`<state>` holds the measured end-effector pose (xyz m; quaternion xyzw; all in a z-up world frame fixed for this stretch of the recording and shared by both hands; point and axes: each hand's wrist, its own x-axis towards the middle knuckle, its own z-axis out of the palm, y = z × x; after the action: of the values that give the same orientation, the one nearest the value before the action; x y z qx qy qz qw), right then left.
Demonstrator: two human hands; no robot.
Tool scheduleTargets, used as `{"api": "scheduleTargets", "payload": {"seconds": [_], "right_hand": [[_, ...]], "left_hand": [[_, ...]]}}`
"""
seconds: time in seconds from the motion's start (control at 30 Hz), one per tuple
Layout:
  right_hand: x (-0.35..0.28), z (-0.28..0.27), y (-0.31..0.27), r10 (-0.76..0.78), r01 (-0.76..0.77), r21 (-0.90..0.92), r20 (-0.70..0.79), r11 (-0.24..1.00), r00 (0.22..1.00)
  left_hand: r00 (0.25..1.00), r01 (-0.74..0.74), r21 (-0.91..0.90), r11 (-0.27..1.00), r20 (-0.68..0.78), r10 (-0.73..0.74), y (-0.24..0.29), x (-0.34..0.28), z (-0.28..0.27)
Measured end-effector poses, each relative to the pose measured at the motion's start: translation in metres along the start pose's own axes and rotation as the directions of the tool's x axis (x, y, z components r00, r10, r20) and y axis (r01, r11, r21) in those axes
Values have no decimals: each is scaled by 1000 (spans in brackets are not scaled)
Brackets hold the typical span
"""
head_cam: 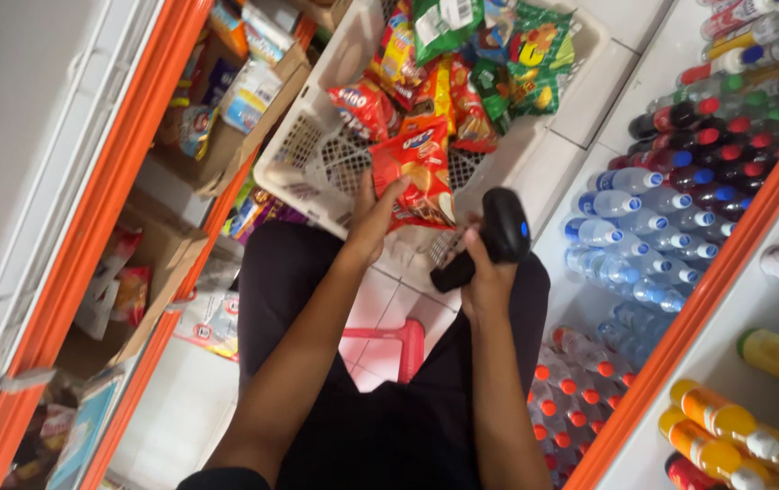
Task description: The person takes snack bags from a basket, scans their barcodes with a handheld barcode scanner, and places them onto store shelves.
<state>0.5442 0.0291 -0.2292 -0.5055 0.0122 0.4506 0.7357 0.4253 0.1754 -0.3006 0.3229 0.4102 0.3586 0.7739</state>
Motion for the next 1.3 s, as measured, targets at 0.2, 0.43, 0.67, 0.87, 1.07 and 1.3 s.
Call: {"api": "scheduleTargets", "payload": {"seconds": [0.2, 0.43, 0.67, 0.87, 1.07, 1.3], "right_hand": [[-36, 37, -16, -214, 232, -320, 89, 919, 973], [-76, 59, -56, -299, 329, -158, 190, 931, 935], [-124, 81, -83, -317, 364, -128, 287, 923, 904], [-149, 95, -95, -396, 450, -140, 296, 882, 869], [-172, 106, -116, -338, 385, -127, 285, 914, 897], [-182, 115, -124, -447, 514, -163, 321, 842, 835]], "left_hand": [[984, -166, 302, 939, -11, 177, 58, -68, 19], [960, -10, 144, 990, 279, -31, 156, -122, 20], [910, -212, 73, 975, 377, 169, 192, -165, 17], [887, -265, 97, 959, 414, 203, 206, -195, 28], [632, -752, 203, 628, 496, 596, 234, -238, 38], [651, -706, 381, 598, 683, 333, 276, -274, 37]]}}
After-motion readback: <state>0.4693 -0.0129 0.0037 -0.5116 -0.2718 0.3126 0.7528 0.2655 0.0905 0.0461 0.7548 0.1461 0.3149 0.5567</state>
